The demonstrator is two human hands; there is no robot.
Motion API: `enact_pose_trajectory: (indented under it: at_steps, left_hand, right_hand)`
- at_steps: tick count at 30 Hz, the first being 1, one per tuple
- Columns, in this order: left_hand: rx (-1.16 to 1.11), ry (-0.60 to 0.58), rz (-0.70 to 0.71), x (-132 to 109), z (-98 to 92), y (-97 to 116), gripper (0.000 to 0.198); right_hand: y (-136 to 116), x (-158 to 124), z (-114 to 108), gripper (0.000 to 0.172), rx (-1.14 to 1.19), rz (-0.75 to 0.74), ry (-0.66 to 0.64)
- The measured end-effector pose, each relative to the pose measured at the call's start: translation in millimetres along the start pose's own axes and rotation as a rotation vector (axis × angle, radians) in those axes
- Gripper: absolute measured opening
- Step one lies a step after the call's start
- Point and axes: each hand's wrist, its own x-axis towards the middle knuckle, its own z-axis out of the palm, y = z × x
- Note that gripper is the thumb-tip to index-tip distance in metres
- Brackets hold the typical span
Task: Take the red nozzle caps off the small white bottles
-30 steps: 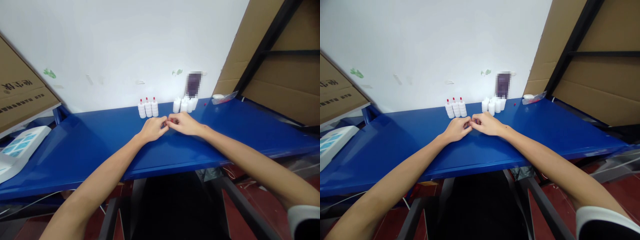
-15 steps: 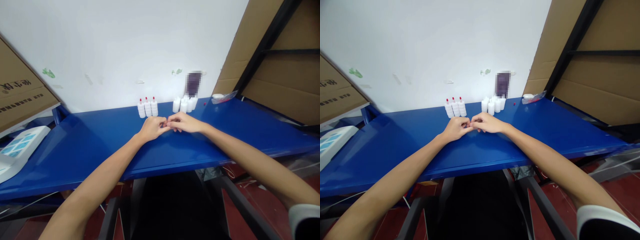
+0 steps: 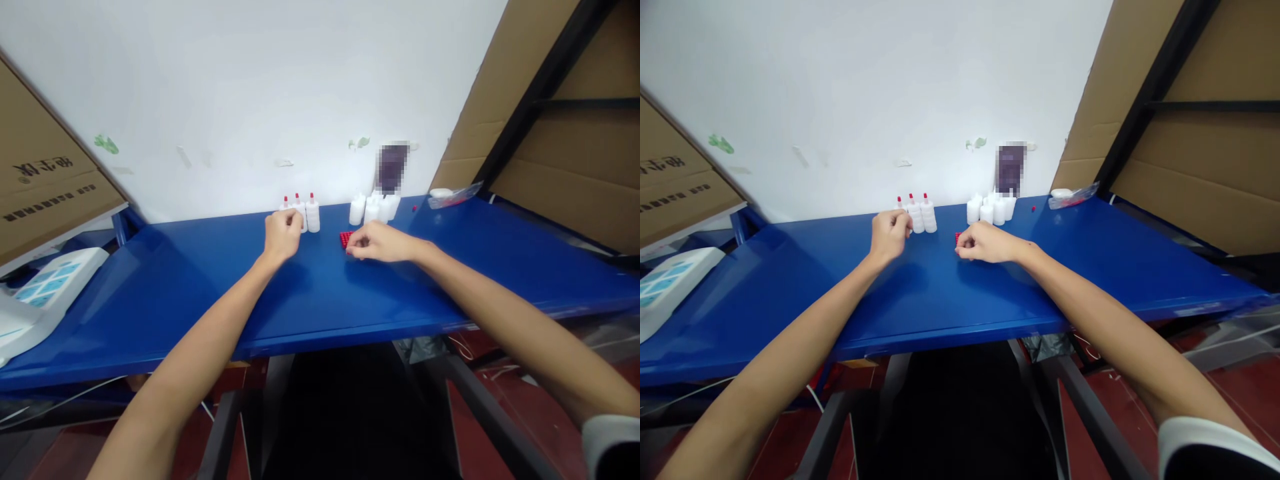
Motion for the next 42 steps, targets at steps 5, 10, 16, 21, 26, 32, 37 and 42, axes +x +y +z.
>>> enact_pose_trajectory:
  at_steps: [5, 10, 16, 21, 26, 32, 37, 42]
  left_hand:
    - [0.129, 0.223, -0.061, 14, -14.8, -23, 0.030]
    - [0.180, 0.297, -0.096, 19, -23.9, -33, 0.026]
    - [0.184, 0.278, -0.076, 20, -23.1, -43, 0.027]
    - [0.241, 0.204, -0.041, 21, -20.1, -52, 0.031]
    - [0.211, 0.243, -0.015, 19, -20.4, -53, 0.026]
    - [0.257, 0.136, 0.105, 17, -12.9, -61, 0.037]
    - [0.302, 0.013, 0.119, 14, -7.0, -68, 0.046]
    - [0.319, 0.021, 0.074, 13, -7.4, -67, 0.039]
  right_hand:
    - [8, -2, -5, 0.025, -0.062, -0.006, -0.021]
    - [12, -3, -11, 0.020, -0.045, 0.017, -0.049]
    - [19, -4, -13, 0.012, -0.080, 0.092, -0.031]
    - [25, -4, -15, 0.013, -0.111, 0.110, -0.039]
    - [24, -6, -17, 0.011, -0.150, 0.109, -0.027]
    - [18, -7, -23, 0.012, -0.235, 0.173, -0.033]
    - [21, -8, -25, 0.015, -0.233, 0.189, -0.087]
    - [22, -7, -23, 0.013, -0.238, 0.191, -0.085]
